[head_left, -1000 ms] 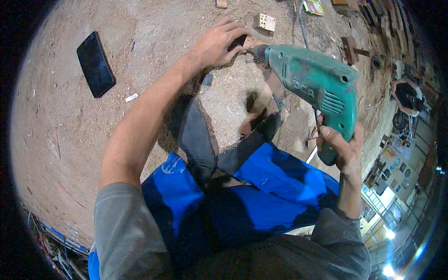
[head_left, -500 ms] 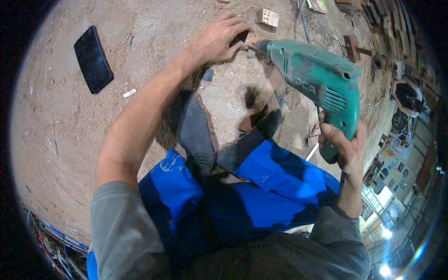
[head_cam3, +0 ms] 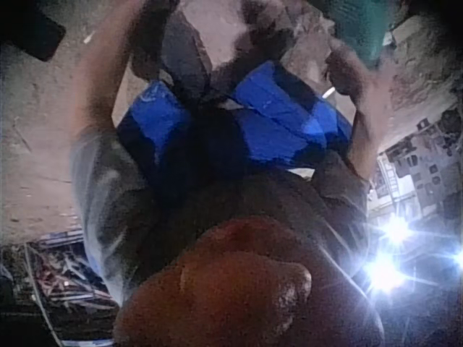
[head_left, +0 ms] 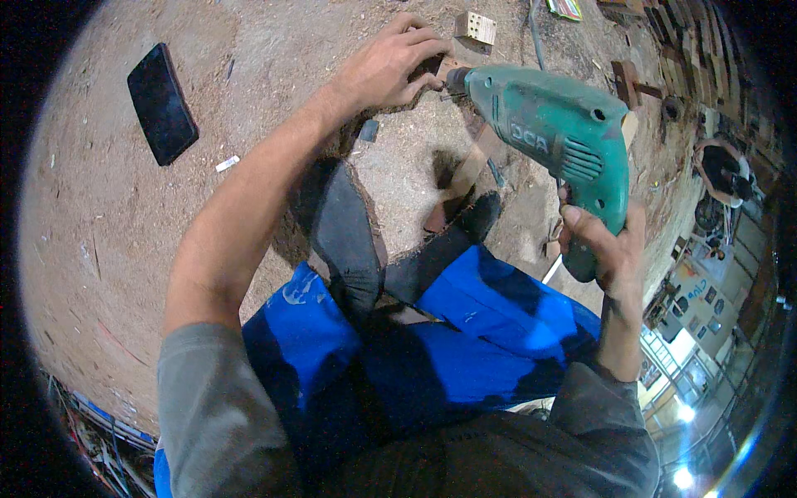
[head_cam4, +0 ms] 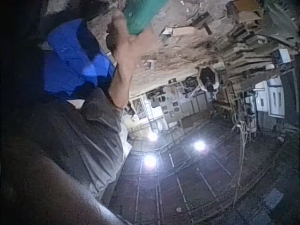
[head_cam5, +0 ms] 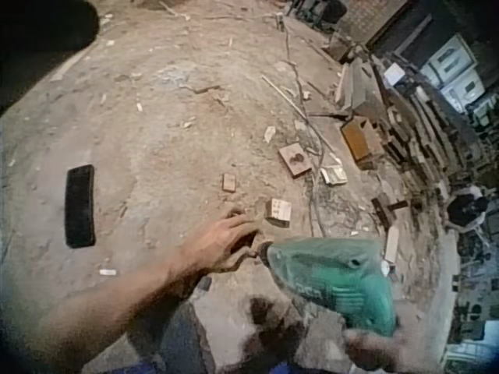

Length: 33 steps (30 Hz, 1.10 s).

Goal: The person assembles a small wooden structure by aligning two pieces, drilling a hole through them with a power drill, and then inserting a small peg into the hole.

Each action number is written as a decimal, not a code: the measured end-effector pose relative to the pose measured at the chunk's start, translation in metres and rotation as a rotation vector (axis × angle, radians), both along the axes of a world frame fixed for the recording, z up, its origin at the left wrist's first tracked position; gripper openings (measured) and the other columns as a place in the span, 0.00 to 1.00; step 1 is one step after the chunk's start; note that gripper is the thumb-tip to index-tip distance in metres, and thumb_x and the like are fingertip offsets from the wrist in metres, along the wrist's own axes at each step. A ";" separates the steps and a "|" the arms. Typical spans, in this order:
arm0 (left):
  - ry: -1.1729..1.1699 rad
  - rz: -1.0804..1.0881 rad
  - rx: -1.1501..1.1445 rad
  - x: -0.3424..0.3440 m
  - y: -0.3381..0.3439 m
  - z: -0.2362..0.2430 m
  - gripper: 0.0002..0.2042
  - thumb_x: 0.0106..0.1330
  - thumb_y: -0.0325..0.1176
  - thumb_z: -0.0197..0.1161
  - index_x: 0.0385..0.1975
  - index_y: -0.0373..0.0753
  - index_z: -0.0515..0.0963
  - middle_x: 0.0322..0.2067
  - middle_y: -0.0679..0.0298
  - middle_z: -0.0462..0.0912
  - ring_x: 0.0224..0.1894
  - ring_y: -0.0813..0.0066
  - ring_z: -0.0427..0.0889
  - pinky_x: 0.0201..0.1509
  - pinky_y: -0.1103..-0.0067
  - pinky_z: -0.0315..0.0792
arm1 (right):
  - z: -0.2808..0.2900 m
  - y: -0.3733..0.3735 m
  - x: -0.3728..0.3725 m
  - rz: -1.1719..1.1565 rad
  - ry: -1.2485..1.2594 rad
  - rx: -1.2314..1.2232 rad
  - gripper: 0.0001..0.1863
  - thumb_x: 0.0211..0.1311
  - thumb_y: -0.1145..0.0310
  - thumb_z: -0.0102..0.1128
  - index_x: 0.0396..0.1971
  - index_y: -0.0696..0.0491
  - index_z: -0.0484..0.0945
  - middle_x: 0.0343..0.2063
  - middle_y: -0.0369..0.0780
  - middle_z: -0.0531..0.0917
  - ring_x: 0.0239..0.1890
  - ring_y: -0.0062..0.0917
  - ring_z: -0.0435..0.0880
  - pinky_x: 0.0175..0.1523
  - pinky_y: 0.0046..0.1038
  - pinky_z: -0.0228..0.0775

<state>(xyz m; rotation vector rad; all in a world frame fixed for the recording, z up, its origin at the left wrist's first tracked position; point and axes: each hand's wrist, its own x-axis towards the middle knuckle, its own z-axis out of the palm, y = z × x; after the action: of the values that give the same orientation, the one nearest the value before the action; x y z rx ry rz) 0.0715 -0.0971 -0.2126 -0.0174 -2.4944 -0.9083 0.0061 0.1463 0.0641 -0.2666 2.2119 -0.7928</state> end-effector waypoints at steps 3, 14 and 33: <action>-0.026 -0.026 0.069 0.000 0.003 0.001 0.24 0.57 0.34 0.67 0.56 0.41 0.75 0.56 0.58 0.77 0.60 0.50 0.68 0.68 0.64 0.66 | 0.001 0.001 -0.001 0.003 0.014 0.022 0.16 0.56 0.67 0.69 0.41 0.60 0.80 0.25 0.37 0.82 0.22 0.19 0.80 0.28 0.23 0.72; -0.012 -0.059 0.036 0.002 0.000 0.007 0.23 0.59 0.35 0.66 0.56 0.40 0.75 0.55 0.56 0.77 0.59 0.50 0.70 0.66 0.62 0.67 | 0.002 0.002 0.005 0.115 0.061 0.127 0.13 0.54 0.67 0.69 0.37 0.58 0.79 0.20 0.36 0.80 0.21 0.18 0.78 0.27 0.22 0.70; -0.032 -0.046 -0.012 0.000 0.000 0.015 0.23 0.57 0.35 0.67 0.55 0.41 0.76 0.52 0.55 0.79 0.57 0.50 0.71 0.65 0.63 0.67 | 0.006 -0.003 0.000 0.035 0.098 0.023 0.14 0.55 0.69 0.69 0.40 0.60 0.81 0.23 0.38 0.82 0.21 0.20 0.79 0.27 0.23 0.70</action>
<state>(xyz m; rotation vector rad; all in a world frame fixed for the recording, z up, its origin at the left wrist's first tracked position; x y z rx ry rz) 0.0718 -0.0974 -0.1975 -0.0649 -2.5383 -0.9189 0.0061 0.1431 0.0699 -0.3379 2.3003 -0.7492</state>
